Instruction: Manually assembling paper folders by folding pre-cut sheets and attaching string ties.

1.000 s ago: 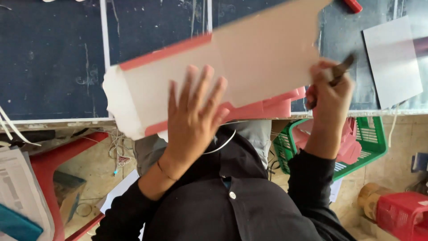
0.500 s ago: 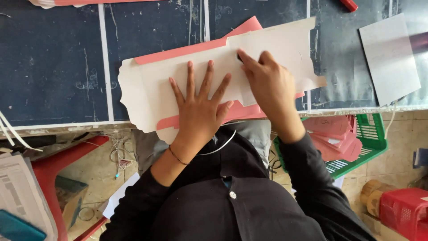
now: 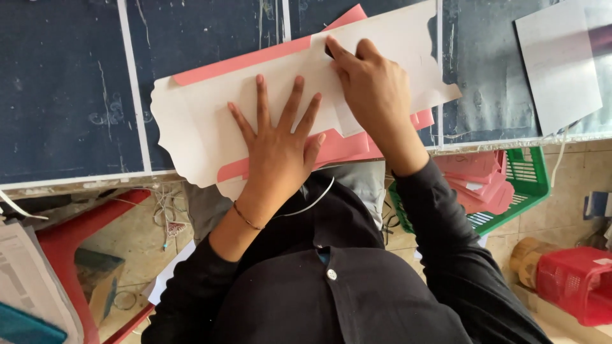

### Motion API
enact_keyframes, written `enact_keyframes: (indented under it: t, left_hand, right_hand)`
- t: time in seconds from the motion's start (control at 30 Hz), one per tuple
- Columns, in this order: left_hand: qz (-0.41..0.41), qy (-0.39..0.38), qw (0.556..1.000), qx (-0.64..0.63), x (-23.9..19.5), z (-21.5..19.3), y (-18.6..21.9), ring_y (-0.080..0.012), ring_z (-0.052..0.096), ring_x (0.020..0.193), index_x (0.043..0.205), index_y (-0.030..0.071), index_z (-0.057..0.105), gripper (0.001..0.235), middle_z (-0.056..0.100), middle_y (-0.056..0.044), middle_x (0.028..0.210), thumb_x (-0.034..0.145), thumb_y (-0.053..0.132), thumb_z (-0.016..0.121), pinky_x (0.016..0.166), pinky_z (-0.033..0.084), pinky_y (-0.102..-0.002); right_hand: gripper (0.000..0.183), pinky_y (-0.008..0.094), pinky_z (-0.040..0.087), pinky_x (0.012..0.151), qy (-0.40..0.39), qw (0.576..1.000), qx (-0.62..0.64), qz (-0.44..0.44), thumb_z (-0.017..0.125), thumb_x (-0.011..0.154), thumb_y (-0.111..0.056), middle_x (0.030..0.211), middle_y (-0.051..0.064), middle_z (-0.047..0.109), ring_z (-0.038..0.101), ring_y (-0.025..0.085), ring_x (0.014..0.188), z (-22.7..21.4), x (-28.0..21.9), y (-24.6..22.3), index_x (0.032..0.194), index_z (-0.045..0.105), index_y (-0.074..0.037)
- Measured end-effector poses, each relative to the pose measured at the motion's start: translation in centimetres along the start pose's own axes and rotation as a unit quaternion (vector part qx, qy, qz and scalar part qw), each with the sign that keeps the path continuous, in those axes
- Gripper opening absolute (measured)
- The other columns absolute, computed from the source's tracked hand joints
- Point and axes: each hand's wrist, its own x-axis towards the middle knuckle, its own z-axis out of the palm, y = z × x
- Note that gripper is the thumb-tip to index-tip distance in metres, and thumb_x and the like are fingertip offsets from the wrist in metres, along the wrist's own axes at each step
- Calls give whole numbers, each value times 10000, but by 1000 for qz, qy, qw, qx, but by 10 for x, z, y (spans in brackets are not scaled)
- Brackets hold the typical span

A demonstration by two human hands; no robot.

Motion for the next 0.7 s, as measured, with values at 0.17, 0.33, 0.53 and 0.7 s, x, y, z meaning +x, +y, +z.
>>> enact_keyframes:
  t: [0.17,0.33,0.53,0.7]
  left_hand:
    - [3,5,1000,4,0,-2,-2,-539,113,1627,1671,272,536,592,322,-32,1788,1138,488,677,1171,95,-925]
    - [-5,-11,1000,-12,-1,-2,-3,-520,84,1636,1701,311,496,582,300,-3,1799,1168,511,617,1192,48,-908]
    - [3,1,1000,4,-1,1,-4,-516,101,1619,1694,300,550,609,307,-4,1791,1146,516,704,1192,109,-911]
    - [4,5,1000,-1,-1,1,-4,-516,104,1617,1677,291,579,613,322,-8,1785,1119,480,747,1187,109,-918]
  right_hand:
    - [327,443,407,418,68,997,-9,-31,717,1143,-241,923,37,490,502,293,545,2,16,6,1467,763,-255]
    - [329,448,437,519,-2,995,93,-26,662,1189,-158,951,50,508,547,308,631,-55,-27,1,1495,758,-235]
    - [310,330,324,409,-51,997,-16,-58,669,1190,-253,919,18,483,396,191,520,-80,-102,-9,1486,762,-255]
    - [362,372,357,401,-58,997,-26,-44,698,1168,-245,913,14,446,495,208,562,-75,-126,-13,1526,725,-292]
